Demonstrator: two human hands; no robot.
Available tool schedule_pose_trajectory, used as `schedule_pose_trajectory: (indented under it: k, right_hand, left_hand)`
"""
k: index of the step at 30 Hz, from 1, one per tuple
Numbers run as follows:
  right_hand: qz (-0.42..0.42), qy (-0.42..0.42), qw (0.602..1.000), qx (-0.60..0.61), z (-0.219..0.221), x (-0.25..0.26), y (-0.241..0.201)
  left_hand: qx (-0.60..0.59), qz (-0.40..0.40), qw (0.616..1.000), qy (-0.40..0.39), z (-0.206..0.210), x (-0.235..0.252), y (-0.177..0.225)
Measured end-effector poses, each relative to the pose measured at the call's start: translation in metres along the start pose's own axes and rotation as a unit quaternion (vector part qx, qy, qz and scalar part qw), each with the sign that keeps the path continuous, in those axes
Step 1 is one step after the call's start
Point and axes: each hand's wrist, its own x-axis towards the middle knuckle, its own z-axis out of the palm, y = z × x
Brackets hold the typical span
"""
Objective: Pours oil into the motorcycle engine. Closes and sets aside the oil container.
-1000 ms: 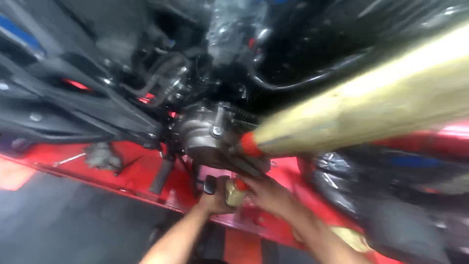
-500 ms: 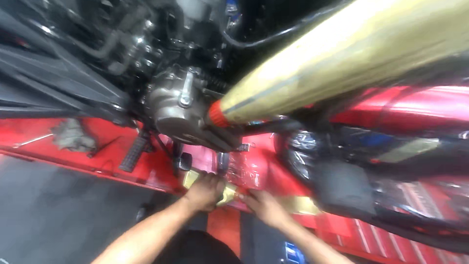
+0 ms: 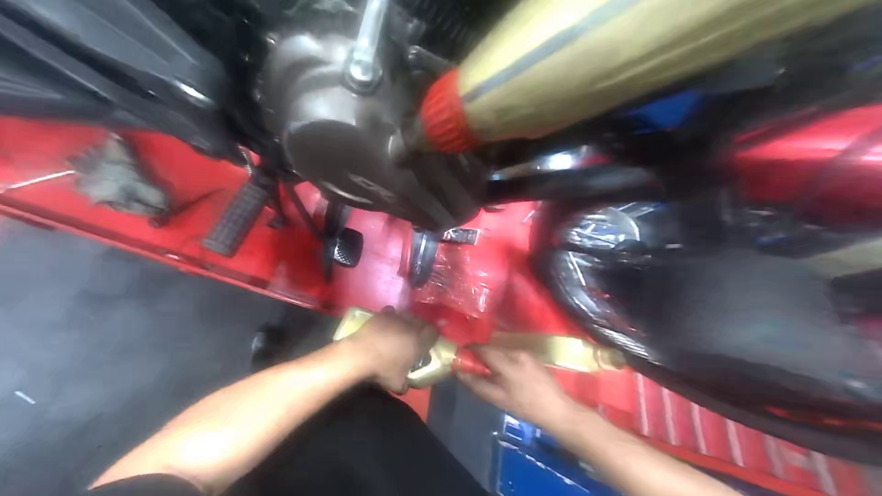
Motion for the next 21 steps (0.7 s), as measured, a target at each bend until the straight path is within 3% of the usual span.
schedule_pose_trajectory:
  k: [1, 2, 3, 4, 5, 6, 7, 9, 10, 12, 14, 16, 18, 19, 20, 21]
  right_hand:
    - [0.149, -0.057, 0.978, 0.136, 0.001, 0.004, -0.006]
    - [0.275, -0.091, 0.916, 0.279, 0.003, 0.01, -0.011]
    - [0.383, -0.124, 0.823, 0.401, 0.006, 0.015, -0.016]
    - [0.452, -0.157, 0.735, 0.481, 0.009, 0.018, -0.018]
    - [0.479, -0.175, 0.694, 0.509, 0.012, 0.019, -0.019]
    - [0.467, -0.178, 0.715, 0.489, 0.012, 0.019, -0.023]
    - [0.414, -0.165, 0.789, 0.422, 0.01, 0.018, -0.027]
    - [0.193, -0.116, 0.961, 0.159, 0.008, 0.008, -0.025]
    - [0.059, -0.056, 0.997, 0.016, 0.013, 0.001, -0.019]
    - [-0.153, 0.058, 0.973, -0.162, 0.02, -0.004, -0.004]
    - [-0.228, 0.084, 0.948, -0.206, 0.02, -0.009, 0.003]
    - [-0.19, 0.059, 0.966, -0.165, 0.021, -0.013, 0.004]
    - [-0.009, -0.018, 1.0, 0.007, 0.02, -0.015, -0.008]
    - [0.149, -0.086, 0.972, 0.161, 0.015, -0.01, -0.021]
    - [0.297, -0.12, 0.884, 0.341, 0.016, -0.003, -0.03]
    - [0.415, -0.147, 0.755, 0.485, 0.019, 0.001, -0.034]
  left_hand:
    - [0.02, -0.001, 0.999, 0.032, 0.005, 0.0, 0.001]
    - [0.038, -0.004, 0.997, 0.066, 0.01, -0.001, 0.001]
    - [0.052, -0.004, 0.994, 0.097, 0.015, -0.002, 0.0]
    - [0.062, -0.001, 0.991, 0.118, 0.019, -0.004, -0.002]
    - [0.067, 0.001, 0.99, 0.122, 0.022, -0.006, -0.004]
    - [0.062, -0.001, 0.992, 0.109, 0.023, -0.009, -0.007]
    - [0.051, -0.007, 0.995, 0.089, 0.024, -0.011, -0.009]
    - [0.026, -0.023, 0.998, 0.049, 0.023, -0.015, -0.013]
    - [0.016, -0.03, 0.999, 0.03, 0.023, -0.016, -0.013]
    - [0.006, -0.03, 1.0, -0.005, 0.019, -0.018, -0.01]
    - [0.006, -0.019, 0.999, -0.036, 0.016, -0.019, -0.002]
    - [0.02, -0.003, 0.999, -0.036, 0.013, -0.019, 0.004]
    - [0.042, 0.009, 0.999, 0.003, 0.015, -0.021, 0.008]
    - [0.053, 0.01, 0.998, 0.039, 0.017, -0.02, 0.008]
    - [0.07, 0.01, 0.994, 0.08, 0.021, -0.02, 0.008]
    - [0.092, 0.013, 0.988, 0.12, 0.025, -0.019, 0.006]
